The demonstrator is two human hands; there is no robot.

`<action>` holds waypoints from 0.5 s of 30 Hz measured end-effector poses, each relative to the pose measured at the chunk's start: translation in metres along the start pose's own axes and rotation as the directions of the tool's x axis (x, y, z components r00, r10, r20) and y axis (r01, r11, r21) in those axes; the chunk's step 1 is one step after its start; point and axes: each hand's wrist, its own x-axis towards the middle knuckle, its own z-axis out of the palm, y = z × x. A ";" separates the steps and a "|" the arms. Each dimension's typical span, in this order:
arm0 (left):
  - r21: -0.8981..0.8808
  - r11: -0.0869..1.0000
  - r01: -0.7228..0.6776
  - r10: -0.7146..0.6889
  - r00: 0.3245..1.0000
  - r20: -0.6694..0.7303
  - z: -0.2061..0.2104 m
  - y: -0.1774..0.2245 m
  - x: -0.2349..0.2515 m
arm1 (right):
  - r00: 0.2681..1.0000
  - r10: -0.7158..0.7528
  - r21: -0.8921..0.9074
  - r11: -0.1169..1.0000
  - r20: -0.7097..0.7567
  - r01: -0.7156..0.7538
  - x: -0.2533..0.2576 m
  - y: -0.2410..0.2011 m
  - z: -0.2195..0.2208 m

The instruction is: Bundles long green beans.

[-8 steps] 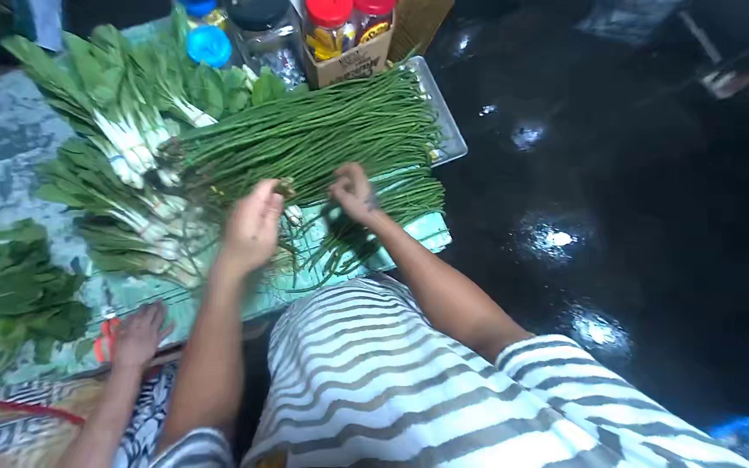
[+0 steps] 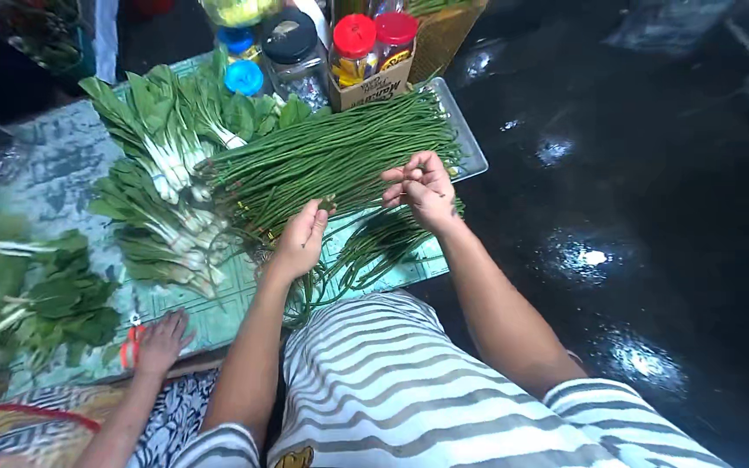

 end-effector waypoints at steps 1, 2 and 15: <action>-0.015 1.000 0.024 -0.024 0.999 0.021 0.000 0.000 0.003 | 1.000 0.010 -0.008 1.000 -0.008 -0.010 -0.002 -0.008 -0.004; -0.027 0.999 0.047 -0.046 0.998 0.030 0.001 0.003 0.004 | 1.000 0.014 -0.033 0.999 -0.023 -0.014 -0.005 -0.014 -0.008; -0.038 0.998 0.047 -0.036 0.964 0.262 0.017 0.024 0.021 | 0.850 -0.152 -0.443 0.800 0.504 0.405 0.000 -0.033 0.039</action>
